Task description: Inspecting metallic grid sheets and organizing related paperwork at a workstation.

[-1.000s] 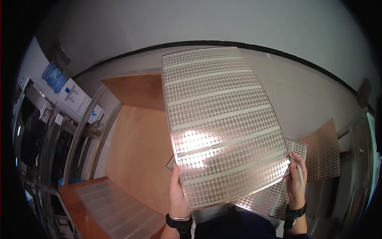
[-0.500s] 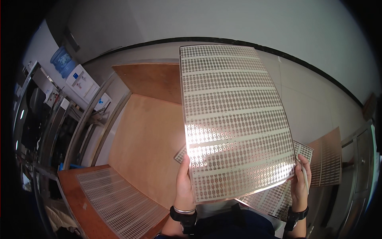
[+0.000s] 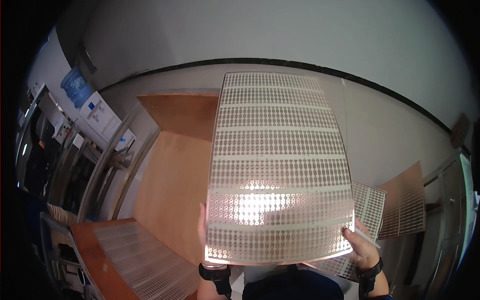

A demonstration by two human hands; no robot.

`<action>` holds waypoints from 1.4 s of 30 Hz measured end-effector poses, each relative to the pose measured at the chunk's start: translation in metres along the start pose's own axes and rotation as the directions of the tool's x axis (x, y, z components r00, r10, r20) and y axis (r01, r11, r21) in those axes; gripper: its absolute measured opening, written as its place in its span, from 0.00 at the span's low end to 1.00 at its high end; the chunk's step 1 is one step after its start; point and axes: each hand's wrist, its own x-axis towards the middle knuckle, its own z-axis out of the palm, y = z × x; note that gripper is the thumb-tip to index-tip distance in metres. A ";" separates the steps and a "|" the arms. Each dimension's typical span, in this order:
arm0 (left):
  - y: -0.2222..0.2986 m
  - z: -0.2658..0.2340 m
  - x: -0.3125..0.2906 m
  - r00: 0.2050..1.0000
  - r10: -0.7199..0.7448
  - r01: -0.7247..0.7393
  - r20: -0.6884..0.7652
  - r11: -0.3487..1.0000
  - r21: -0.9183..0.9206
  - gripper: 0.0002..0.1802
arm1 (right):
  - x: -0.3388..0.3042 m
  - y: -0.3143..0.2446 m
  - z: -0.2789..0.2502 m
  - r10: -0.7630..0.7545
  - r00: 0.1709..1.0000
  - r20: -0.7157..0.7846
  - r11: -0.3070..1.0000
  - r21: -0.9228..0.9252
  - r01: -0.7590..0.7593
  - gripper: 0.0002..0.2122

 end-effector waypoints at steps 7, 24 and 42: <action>-0.062 -0.025 -0.028 0.885 -0.113 0.169 0.451 0.982 -0.086 0.24 | -0.006 0.005 0.006 -0.244 0.964 0.106 0.958 0.177 0.224 0.31; -0.080 0.010 0.005 0.949 -0.053 0.030 0.310 0.996 0.080 0.25 | 0.001 -0.030 -0.014 -0.572 0.800 -0.182 0.781 0.178 0.599 0.18; -0.015 -0.018 0.027 0.940 0.335 -0.271 -0.060 0.844 0.463 0.18 | -0.043 -0.078 -0.120 -0.652 0.704 -0.283 0.754 -0.136 0.643 0.19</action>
